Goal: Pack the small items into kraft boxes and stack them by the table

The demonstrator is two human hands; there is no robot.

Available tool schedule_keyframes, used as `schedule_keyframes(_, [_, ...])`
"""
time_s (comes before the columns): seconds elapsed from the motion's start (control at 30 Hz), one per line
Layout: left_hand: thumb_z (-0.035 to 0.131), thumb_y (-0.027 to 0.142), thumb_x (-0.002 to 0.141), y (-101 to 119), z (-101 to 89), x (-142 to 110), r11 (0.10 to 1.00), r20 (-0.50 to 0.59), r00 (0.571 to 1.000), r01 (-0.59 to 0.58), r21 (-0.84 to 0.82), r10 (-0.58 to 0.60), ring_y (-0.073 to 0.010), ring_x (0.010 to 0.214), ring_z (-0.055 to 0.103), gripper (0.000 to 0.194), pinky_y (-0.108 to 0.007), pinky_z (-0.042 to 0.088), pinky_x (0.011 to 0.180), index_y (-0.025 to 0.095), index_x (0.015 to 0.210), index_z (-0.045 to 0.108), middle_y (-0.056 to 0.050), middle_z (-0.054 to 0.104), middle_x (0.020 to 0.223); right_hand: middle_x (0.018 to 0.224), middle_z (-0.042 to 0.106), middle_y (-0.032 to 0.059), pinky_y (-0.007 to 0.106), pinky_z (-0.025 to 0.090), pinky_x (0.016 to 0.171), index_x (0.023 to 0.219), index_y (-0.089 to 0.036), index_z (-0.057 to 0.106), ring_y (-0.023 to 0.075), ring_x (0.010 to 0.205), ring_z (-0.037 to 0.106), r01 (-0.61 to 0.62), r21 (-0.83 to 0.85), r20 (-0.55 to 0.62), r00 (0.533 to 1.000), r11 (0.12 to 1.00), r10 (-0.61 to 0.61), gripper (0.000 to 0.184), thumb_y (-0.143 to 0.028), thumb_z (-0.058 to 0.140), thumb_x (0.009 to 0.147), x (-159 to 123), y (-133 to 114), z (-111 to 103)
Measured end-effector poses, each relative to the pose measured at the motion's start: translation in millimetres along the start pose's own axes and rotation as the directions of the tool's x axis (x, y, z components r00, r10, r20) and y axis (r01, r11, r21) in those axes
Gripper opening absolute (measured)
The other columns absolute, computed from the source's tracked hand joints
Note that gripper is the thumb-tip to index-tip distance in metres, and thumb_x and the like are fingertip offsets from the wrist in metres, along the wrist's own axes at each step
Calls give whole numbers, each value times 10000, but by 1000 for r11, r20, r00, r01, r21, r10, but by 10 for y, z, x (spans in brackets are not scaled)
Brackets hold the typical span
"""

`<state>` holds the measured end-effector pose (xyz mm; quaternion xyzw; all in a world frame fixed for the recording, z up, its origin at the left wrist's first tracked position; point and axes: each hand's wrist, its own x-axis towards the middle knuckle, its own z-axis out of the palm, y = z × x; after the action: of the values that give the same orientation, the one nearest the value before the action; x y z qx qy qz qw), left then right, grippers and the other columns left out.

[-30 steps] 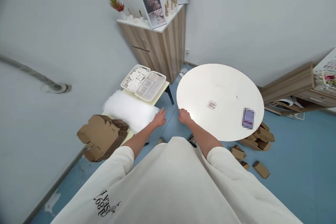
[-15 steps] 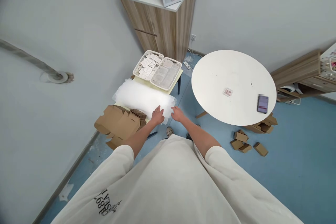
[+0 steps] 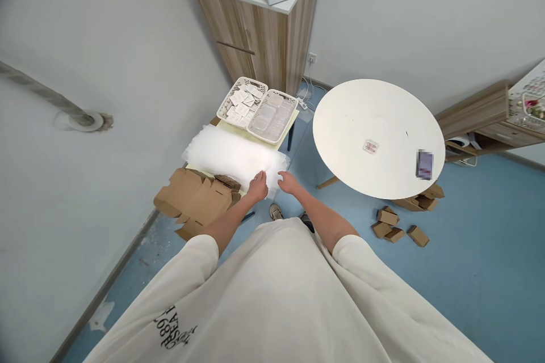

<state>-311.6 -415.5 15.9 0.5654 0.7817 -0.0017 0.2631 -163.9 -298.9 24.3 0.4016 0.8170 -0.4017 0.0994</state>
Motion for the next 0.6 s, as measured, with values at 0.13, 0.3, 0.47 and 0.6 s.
schedule_keyframes(0.13, [397, 137, 897, -6, -38, -54, 998, -77, 995, -60, 6, 60, -309, 1500, 285, 744, -446, 321, 1162, 76, 1599, 159, -204, 279, 1629, 1447, 575, 102, 323, 458, 1079, 1406, -174, 564, 204, 1250, 601, -35, 180, -40, 998, 983, 43, 473, -189, 477, 941, 93, -146, 23])
schedule_keyframes(0.3, [382, 119, 888, 82, -102, -174, 989, -130, 981, -149, -2, 147, -302, 1513, 258, 791, -462, 291, 1179, 95, 1616, 77, -189, 243, 1647, 1450, 579, 70, 339, 473, 1074, 1378, -220, 593, 201, 1260, 599, 18, 387, -162, 986, 922, 48, 447, -256, 502, 941, 218, -338, -25])
schedule_keyframes(0.47, [397, 120, 880, 222, -136, -355, 939, -113, 933, -342, 30, 343, -297, 1526, 228, 839, -494, 255, 1199, 142, 1623, 7, -176, 234, 1649, 1413, 613, 57, 351, 457, 1097, 1343, -215, 631, 199, 1229, 618, 9, 347, -203, 977, 938, 66, 426, -264, 477, 949, 267, -361, -115])
schedule_keyframes(0.6, [407, 220, 945, 319, -132, -430, 870, -86, 866, -490, 58, 493, -295, 1533, 215, 721, -492, 209, 1223, 189, 1610, 130, -139, 193, 1673, 1354, 655, 56, 335, 428, 1126, 1306, -185, 664, 191, 1253, 605, -43, 227, -322, 939, 973, 117, 469, -151, 414, 910, 209, -214, -270])
